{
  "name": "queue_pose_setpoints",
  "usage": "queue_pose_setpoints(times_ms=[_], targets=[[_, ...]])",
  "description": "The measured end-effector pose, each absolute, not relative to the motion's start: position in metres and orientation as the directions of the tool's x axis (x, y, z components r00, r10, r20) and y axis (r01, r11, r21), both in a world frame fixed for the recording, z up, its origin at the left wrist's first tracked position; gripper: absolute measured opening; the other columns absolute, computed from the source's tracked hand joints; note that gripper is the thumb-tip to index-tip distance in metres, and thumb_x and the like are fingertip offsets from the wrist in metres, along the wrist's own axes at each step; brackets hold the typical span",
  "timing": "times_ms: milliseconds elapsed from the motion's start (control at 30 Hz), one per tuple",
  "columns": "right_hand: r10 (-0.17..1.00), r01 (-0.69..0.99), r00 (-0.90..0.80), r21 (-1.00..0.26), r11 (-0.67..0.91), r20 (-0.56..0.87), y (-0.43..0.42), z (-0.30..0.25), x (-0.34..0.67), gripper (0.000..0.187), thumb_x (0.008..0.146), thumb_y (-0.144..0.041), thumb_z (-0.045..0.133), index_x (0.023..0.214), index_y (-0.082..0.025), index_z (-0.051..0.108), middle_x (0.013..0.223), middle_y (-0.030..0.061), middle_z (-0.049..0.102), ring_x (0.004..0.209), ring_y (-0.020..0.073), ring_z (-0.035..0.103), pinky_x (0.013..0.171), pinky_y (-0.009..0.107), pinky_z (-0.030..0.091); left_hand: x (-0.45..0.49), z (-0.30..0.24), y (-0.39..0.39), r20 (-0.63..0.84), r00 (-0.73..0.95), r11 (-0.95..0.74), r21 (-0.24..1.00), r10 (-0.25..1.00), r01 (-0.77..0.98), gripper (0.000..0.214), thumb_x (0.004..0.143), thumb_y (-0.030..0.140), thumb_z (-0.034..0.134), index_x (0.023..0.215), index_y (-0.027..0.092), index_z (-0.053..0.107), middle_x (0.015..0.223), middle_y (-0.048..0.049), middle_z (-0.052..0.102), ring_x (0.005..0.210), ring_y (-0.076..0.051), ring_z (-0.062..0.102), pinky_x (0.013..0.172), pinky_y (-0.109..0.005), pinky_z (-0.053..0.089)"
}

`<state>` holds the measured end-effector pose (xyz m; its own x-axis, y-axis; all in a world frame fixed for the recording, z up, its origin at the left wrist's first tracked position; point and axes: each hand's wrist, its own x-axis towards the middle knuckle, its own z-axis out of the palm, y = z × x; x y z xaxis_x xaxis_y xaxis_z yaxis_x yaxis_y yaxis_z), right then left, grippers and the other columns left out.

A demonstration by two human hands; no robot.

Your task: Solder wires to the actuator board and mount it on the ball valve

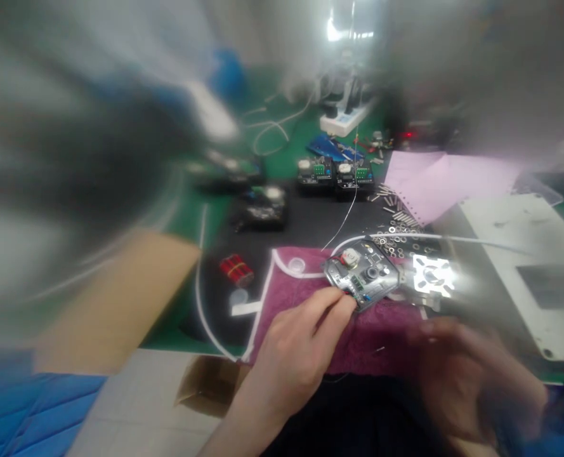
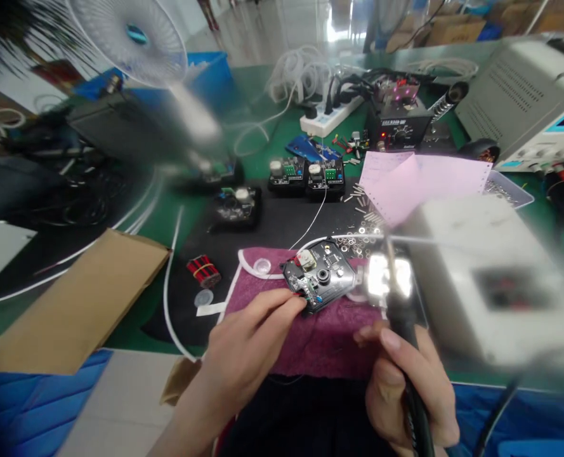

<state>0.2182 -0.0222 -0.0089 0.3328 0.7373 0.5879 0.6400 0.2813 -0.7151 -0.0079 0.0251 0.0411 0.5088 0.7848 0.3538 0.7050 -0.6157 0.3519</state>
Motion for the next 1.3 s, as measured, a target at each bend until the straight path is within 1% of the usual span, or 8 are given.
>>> queue_pose_setpoints(times_ms=[133, 233, 300, 467, 733, 967, 1167, 1300], targets=[[0.661, 0.58, 0.362, -0.714, 0.393, 0.658, -0.01, 0.0, 0.212, 0.015, 0.102, -0.033, 0.062, 0.102, -0.026, 0.075, 0.083, 0.0055, 0.073, 0.064, 0.0206, 0.068, 0.055, 0.035, 0.058, -0.006, 0.033, 0.031, 0.466, 0.368, -0.578, 0.474, 0.805, 0.665, 0.029, 0.106, 0.013, 0.06, 0.133, 0.022, 0.069, 0.123, -0.0058, 0.075, 0.111, -0.016, 0.074, 0.098, -0.027, 0.06], [0.611, 0.604, 0.32, -0.653, 0.457, 0.724, -0.004, 0.008, 0.21, 0.017, 0.099, -0.023, 0.065, 0.112, -0.026, 0.075, 0.084, 0.0034, 0.074, 0.064, 0.0181, 0.068, 0.054, 0.031, 0.055, -0.006, 0.031, 0.039, 0.558, 0.194, -0.549, 0.589, 0.807, 0.592, 0.023, 0.103, 0.013, 0.065, 0.123, 0.021, 0.072, 0.116, -0.0067, 0.076, 0.109, -0.018, 0.075, 0.1, -0.032, 0.062], [0.603, 0.622, 0.287, -0.623, 0.473, 0.745, -0.003, 0.011, 0.209, 0.021, 0.099, -0.019, 0.065, 0.116, -0.025, 0.074, 0.08, 0.0021, 0.073, 0.064, 0.0174, 0.067, 0.056, 0.03, 0.054, -0.006, 0.032, 0.046, 0.549, 0.132, -0.516, 0.639, 0.825, 0.57, 0.021, 0.104, 0.016, 0.065, 0.122, 0.021, 0.073, 0.118, -0.0078, 0.076, 0.111, -0.02, 0.074, 0.102, -0.036, 0.062], [0.58, 0.625, 0.294, -0.612, 0.485, 0.759, -0.004, 0.007, 0.208, 0.028, 0.096, -0.013, 0.069, 0.122, -0.022, 0.075, 0.085, 0.0029, 0.073, 0.071, 0.0186, 0.068, 0.063, 0.034, 0.055, -0.007, 0.031, 0.06, 0.439, 0.189, -0.462, 0.683, 0.879, 0.566, 0.031, 0.107, 0.017, 0.056, 0.136, 0.022, 0.067, 0.132, -0.0093, 0.073, 0.124, -0.022, 0.071, 0.11, -0.045, 0.06], [0.609, 0.592, 0.26, -0.622, 0.512, 0.749, -0.004, 0.002, 0.21, 0.033, 0.095, -0.012, 0.069, 0.125, -0.024, 0.073, 0.088, 0.0024, 0.072, 0.072, 0.0176, 0.068, 0.063, 0.033, 0.056, -0.008, 0.023, 0.046, 0.406, 0.214, -0.456, 0.726, 0.888, 0.514, 0.031, 0.107, 0.018, 0.057, 0.136, 0.023, 0.065, 0.14, -0.0103, 0.067, 0.127, -0.022, 0.069, 0.111, -0.044, 0.06], [0.617, 0.559, 0.28, -0.648, 0.518, 0.735, -0.003, -0.001, 0.21, 0.03, 0.096, -0.014, 0.069, 0.124, -0.024, 0.074, 0.092, 0.0028, 0.07, 0.071, 0.0156, 0.067, 0.064, 0.033, 0.056, 0.005, 0.025, 0.027, 0.511, 0.238, -0.549, 0.635, 0.826, 0.543, 0.02, 0.104, 0.019, 0.066, 0.122, 0.023, 0.074, 0.124, -0.0082, 0.069, 0.114, -0.021, 0.069, 0.104, -0.04, 0.059], [0.662, 0.524, 0.292, -0.695, 0.493, 0.69, -0.003, -0.003, 0.21, 0.026, 0.099, -0.016, 0.067, 0.122, -0.025, 0.075, 0.097, 0.0047, 0.071, 0.078, 0.0168, 0.069, 0.066, 0.032, 0.057, 0.006, 0.026, 0.035, 0.502, 0.21, -0.532, 0.675, 0.839, 0.511, 0.021, 0.105, 0.021, 0.064, 0.124, 0.024, 0.072, 0.12, -0.0073, 0.071, 0.112, -0.021, 0.07, 0.104, -0.039, 0.057], [0.664, 0.511, 0.296, -0.701, 0.497, 0.686, -0.004, -0.002, 0.209, 0.028, 0.1, -0.015, 0.066, 0.124, -0.025, 0.074, 0.092, 0.0026, 0.07, 0.073, 0.0154, 0.067, 0.066, 0.032, 0.056, 0.007, 0.028, 0.041, 0.477, 0.2, -0.51, 0.712, 0.856, 0.482, 0.018, 0.103, 0.022, 0.068, 0.12, 0.024, 0.073, 0.114, -0.0058, 0.072, 0.096, -0.018, 0.072, 0.091, -0.034, 0.06]])
